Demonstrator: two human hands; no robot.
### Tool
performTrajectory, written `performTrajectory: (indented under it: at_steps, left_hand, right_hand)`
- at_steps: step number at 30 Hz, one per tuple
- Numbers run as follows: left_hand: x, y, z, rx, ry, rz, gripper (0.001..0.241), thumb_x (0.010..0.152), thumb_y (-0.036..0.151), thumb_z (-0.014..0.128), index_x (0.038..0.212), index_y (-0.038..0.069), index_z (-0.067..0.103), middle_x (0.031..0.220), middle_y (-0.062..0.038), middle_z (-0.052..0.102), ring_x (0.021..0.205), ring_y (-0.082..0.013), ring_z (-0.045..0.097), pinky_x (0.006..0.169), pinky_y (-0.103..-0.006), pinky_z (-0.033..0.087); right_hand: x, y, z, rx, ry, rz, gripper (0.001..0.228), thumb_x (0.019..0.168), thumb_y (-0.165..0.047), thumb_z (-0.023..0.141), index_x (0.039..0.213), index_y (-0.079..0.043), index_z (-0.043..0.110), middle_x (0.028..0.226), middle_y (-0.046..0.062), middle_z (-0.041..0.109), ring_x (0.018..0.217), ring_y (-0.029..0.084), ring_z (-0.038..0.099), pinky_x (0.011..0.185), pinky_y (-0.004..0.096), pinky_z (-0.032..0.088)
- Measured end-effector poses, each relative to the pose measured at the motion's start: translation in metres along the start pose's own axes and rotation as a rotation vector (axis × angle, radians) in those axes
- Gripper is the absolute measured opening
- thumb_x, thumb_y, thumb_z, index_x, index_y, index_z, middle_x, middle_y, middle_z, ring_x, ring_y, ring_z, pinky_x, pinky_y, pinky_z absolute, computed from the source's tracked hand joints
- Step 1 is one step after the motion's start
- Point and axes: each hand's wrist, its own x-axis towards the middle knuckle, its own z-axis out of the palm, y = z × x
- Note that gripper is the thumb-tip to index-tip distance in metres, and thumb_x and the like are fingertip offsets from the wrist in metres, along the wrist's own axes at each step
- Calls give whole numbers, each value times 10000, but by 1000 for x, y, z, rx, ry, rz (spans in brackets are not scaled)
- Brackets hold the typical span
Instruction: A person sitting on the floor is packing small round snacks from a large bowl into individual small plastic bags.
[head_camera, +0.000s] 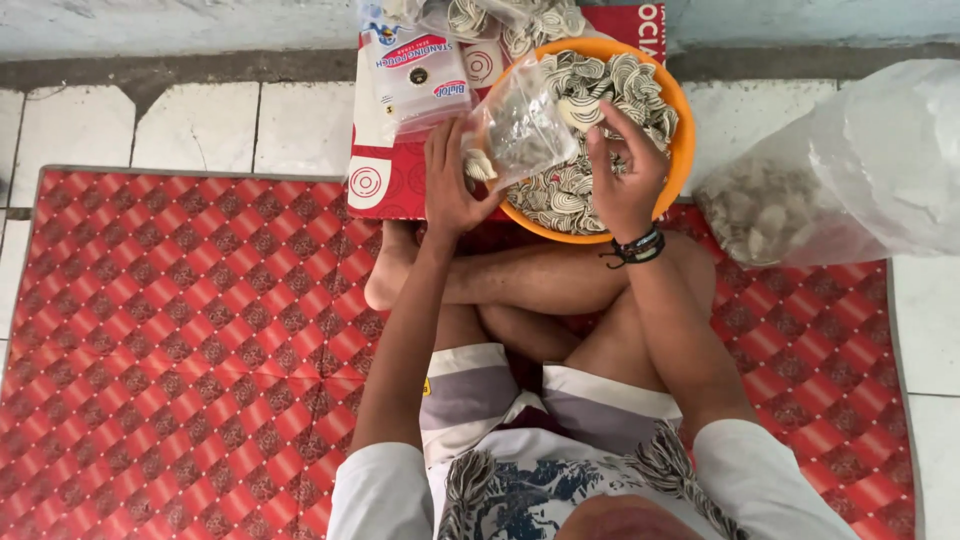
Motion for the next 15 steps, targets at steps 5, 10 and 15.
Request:
performTrajectory:
  at_steps: [5, 10, 15]
  left_hand:
    - [0, -1, 1, 5, -15, -11, 984, 725, 384, 879, 1507, 13, 411, 1520, -203, 458, 1398, -426, 456, 1204, -554, 399]
    - [-1, -4, 3, 11, -28, -12, 993, 725, 385, 884, 1520, 23, 411, 1529, -194, 453, 1409, -419, 453, 1209, -552, 406]
    - [0, -1, 1, 4, -33, -22, 988, 720, 352, 911, 1512, 28, 417, 1533, -201, 449, 1404, -423, 455, 1206, -542, 402]
  right_hand:
    - [0, -3, -1, -89, -28, -89, 411, 1028, -4, 724, 1409, 42, 578, 1257, 241, 711, 1071, 278, 730, 872, 350, 661]
    - [1, -4, -3, -143, -57, -134, 407, 1056, -5, 690, 1440, 22, 557, 1301, 235, 699, 1103, 284, 723, 899, 366, 666]
    - [3, -3, -4, -195, -43, -154, 352, 1029, 33, 676, 1374, 41, 610, 1247, 216, 727, 1022, 279, 728, 867, 361, 627]
